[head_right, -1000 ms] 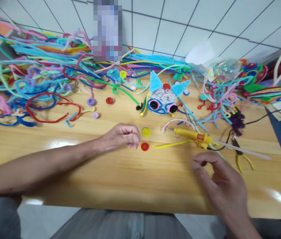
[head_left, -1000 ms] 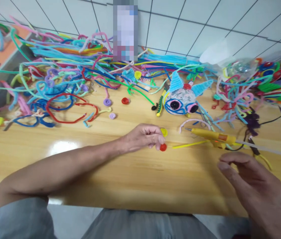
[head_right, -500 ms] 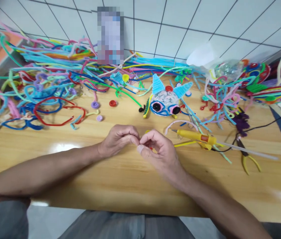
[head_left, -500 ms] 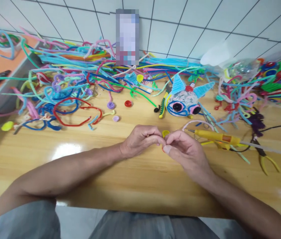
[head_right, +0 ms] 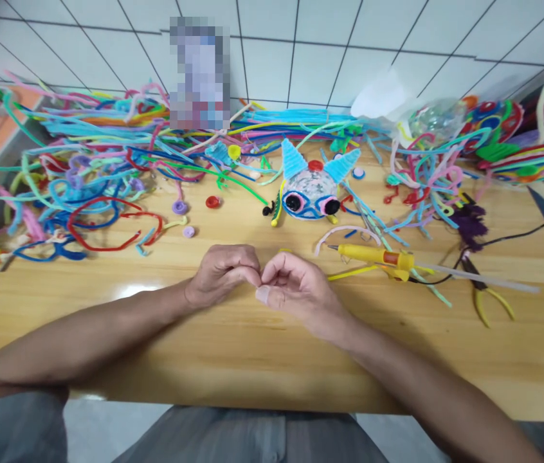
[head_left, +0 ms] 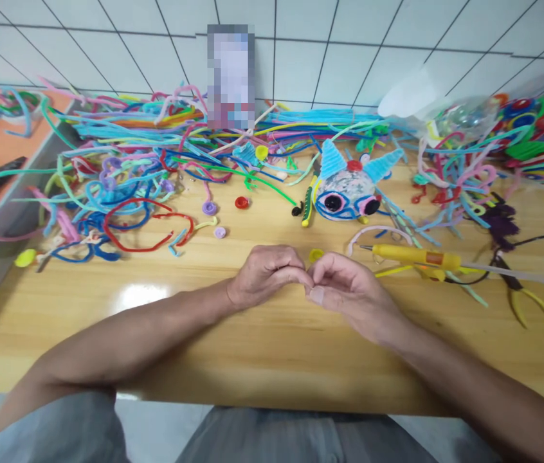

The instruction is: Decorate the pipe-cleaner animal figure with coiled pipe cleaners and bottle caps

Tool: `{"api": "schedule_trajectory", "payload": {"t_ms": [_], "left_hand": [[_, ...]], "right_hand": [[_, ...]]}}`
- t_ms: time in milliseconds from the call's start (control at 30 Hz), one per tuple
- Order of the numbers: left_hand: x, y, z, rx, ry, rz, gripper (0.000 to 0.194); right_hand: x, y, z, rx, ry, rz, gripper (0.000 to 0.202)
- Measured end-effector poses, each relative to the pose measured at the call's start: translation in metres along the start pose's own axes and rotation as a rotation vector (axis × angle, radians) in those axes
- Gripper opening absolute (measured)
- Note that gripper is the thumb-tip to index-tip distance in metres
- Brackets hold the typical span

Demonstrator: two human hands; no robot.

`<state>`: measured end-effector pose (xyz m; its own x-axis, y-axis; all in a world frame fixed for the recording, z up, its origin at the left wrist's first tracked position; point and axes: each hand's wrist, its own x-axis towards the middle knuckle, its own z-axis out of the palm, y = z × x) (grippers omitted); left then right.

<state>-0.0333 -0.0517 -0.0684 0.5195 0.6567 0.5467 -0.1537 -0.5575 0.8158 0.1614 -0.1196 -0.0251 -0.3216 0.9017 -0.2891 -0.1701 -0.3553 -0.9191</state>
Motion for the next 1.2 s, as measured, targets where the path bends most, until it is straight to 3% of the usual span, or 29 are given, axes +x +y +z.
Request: {"api": "schedule_trajectory", "payload": {"t_ms": [233,400,467,633,733,1200], "left_hand": [[0.0014,0.0001,-0.0008,0.017,-0.019,0.05,0.038],[0.0011,0.0006,0.0002,0.034,-0.015,0.05,0.039],[0.0014,0.0019,0.0005,0.044,-0.011,0.03,0.04],[0.0009,0.0035,0.0013,0.049,-0.035,0.003,0.039],[-0.0008,0.0017,0.0019,0.042,-0.042,-0.013,0.038],[0.0001,0.0016,0.0026,0.094,-0.032,0.014,0.035]], "right_hand": [[0.0023,0.0036,-0.0021,0.059,-0.038,0.056,0.032],[0.0017,0.0028,-0.0019,-0.008,-0.044,-0.013,0.027],[-0.0001,0.0029,-0.0011,-0.128,-0.002,-0.142,0.021],[-0.0035,0.004,0.0022,-0.621,0.214,-0.674,0.017],[-0.0031,0.0021,0.0034,-0.8,0.225,-0.816,0.021],[-0.0024,-0.0009,0.0033,-0.985,0.261,-0.87,0.023]]}}
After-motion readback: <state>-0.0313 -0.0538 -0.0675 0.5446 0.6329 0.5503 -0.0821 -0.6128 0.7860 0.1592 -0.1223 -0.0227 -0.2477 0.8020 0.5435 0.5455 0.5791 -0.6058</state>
